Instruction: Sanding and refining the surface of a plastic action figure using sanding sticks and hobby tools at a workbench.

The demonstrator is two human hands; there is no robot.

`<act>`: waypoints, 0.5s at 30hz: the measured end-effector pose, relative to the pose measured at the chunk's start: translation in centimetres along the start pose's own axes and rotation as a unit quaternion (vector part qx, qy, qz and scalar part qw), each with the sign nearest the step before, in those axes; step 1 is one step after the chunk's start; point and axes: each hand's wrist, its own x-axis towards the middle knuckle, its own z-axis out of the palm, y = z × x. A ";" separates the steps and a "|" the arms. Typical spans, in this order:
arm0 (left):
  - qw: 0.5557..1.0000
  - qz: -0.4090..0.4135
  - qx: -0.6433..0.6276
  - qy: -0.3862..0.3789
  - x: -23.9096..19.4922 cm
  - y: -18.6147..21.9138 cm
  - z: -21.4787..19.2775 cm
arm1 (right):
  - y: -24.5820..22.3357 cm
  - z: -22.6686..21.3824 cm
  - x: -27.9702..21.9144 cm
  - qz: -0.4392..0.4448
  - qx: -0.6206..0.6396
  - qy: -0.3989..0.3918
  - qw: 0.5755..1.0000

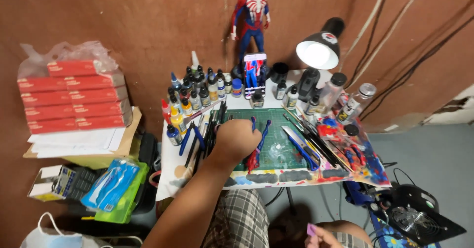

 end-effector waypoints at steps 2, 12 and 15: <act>0.991 0.058 -0.009 0.120 -2.1 0.2 0.8 | -1.2 14.5 -7.0 0.022 0.042 -0.007 0.999; 0.909 0.247 -0.050 0.331 -13.5 6.2 0.0 | -0.8 35.6 -19.1 -0.569 -0.160 -0.032 0.806; 0.906 0.246 -0.065 0.338 -14.3 6.1 0.2 | -0.6 36.2 -19.1 -0.562 -0.130 -0.057 0.815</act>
